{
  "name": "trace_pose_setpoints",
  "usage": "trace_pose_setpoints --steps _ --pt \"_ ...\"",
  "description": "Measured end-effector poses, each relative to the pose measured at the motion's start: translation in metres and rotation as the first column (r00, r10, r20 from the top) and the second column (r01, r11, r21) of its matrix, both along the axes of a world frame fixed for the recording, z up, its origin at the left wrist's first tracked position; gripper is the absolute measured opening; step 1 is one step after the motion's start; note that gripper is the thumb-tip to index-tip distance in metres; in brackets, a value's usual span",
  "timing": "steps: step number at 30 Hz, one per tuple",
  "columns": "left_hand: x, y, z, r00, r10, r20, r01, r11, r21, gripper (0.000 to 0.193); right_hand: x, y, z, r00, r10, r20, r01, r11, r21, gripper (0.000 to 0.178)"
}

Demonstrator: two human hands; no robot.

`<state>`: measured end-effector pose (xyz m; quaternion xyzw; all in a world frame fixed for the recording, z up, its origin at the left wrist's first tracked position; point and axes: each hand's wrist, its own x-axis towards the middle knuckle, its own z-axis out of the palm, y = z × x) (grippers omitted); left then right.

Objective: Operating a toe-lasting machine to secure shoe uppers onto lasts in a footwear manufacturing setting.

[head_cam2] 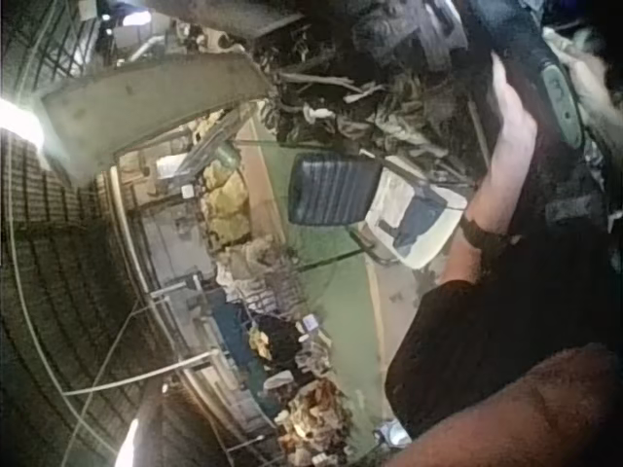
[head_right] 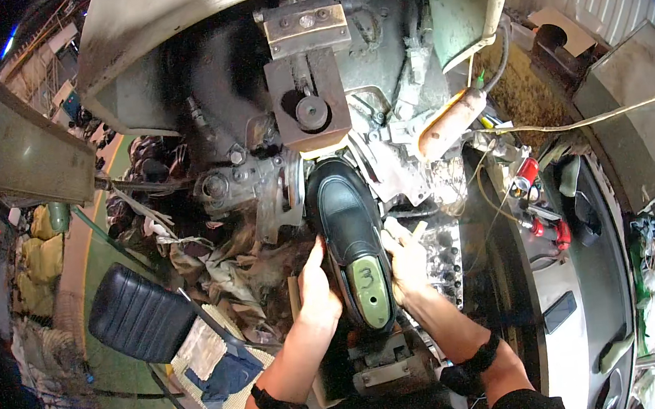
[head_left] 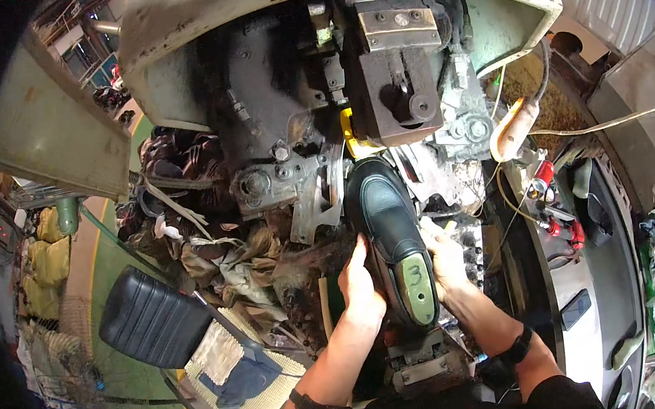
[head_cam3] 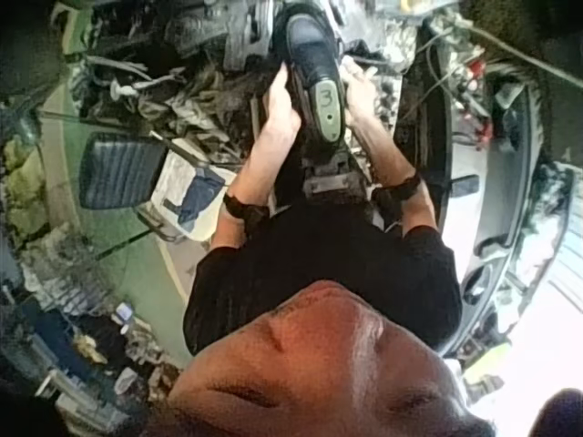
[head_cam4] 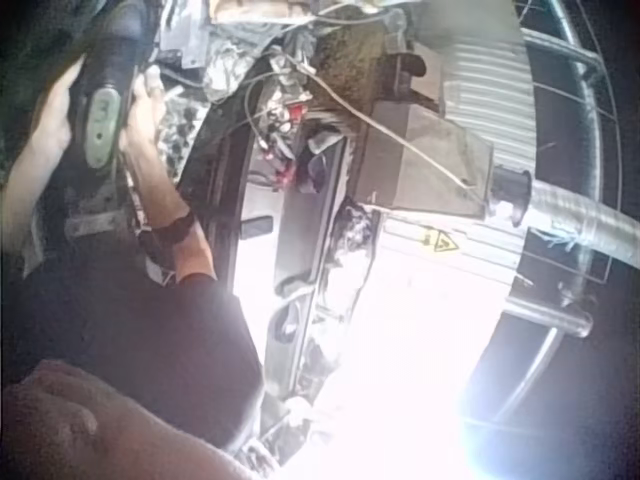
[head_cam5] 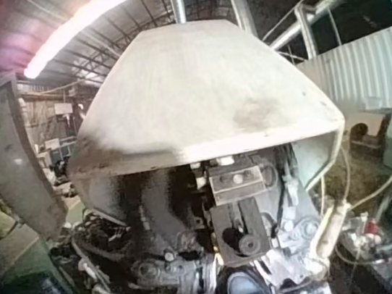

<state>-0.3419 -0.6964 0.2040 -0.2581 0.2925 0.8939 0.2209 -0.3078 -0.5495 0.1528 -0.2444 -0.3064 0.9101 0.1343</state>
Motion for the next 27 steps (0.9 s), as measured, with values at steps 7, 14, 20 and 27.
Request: trace_pose_setpoints --steps 7,14,20,27 --pt "0.000 0.004 -0.011 0.996 0.094 -0.012 -0.093 0.995 0.020 0.035 -0.004 -0.001 -0.020 0.999 -0.027 -0.031 0.026 0.999 -0.045 0.078" --pt "-0.006 0.010 -0.023 0.984 0.176 -0.030 -0.178 0.963 -0.200 0.024 -0.009 -0.002 -0.026 1.000 -0.007 -0.002 0.008 0.998 0.061 0.062" --pt "-0.016 0.013 -0.041 0.975 0.202 -0.096 -0.221 0.937 -0.269 0.026 -0.019 -0.008 -0.027 0.994 -0.106 -0.002 0.103 0.967 0.233 0.068" --pt "-0.017 0.014 -0.033 0.982 0.186 -0.030 -0.188 0.951 -0.247 0.029 -0.022 -0.007 -0.033 0.985 -0.174 -0.008 0.170 0.951 0.258 0.109"
